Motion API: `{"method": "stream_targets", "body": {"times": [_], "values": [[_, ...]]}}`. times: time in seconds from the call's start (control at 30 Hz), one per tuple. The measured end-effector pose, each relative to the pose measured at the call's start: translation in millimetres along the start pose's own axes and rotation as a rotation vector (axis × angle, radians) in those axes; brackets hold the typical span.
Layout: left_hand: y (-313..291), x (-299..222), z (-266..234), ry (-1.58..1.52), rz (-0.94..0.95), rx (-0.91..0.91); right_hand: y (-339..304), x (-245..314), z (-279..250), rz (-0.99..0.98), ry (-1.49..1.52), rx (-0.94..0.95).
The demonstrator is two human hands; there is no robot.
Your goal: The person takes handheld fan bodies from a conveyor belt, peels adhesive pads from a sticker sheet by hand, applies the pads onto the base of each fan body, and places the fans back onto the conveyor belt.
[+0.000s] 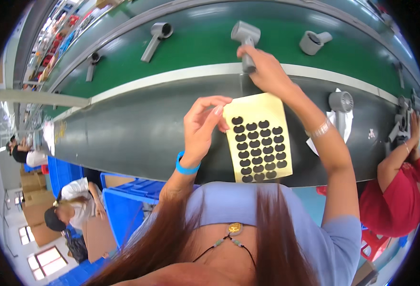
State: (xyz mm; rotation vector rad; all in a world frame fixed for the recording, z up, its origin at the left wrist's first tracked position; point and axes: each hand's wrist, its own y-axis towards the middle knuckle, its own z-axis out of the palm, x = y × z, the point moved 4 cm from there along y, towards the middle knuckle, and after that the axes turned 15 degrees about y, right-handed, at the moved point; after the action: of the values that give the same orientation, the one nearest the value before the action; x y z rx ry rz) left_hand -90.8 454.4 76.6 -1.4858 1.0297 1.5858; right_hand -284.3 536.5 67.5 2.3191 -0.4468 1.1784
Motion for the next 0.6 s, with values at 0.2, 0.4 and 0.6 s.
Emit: {"method": "stream_targets", "body": {"times": [0.2,0.4,0.6], "values": [[-4,18,1,0.115,-0.045,0.103,55,-106,-36,0.112,-0.512,-0.03],[-6,43,-5,0.167,-0.126,0.143,18,-68,-29,-0.016,-0.449,-0.096],[-4,56,0,0.274,-0.145,0.238,-8,-54,-87,-0.095,-0.731,-0.667]]}}
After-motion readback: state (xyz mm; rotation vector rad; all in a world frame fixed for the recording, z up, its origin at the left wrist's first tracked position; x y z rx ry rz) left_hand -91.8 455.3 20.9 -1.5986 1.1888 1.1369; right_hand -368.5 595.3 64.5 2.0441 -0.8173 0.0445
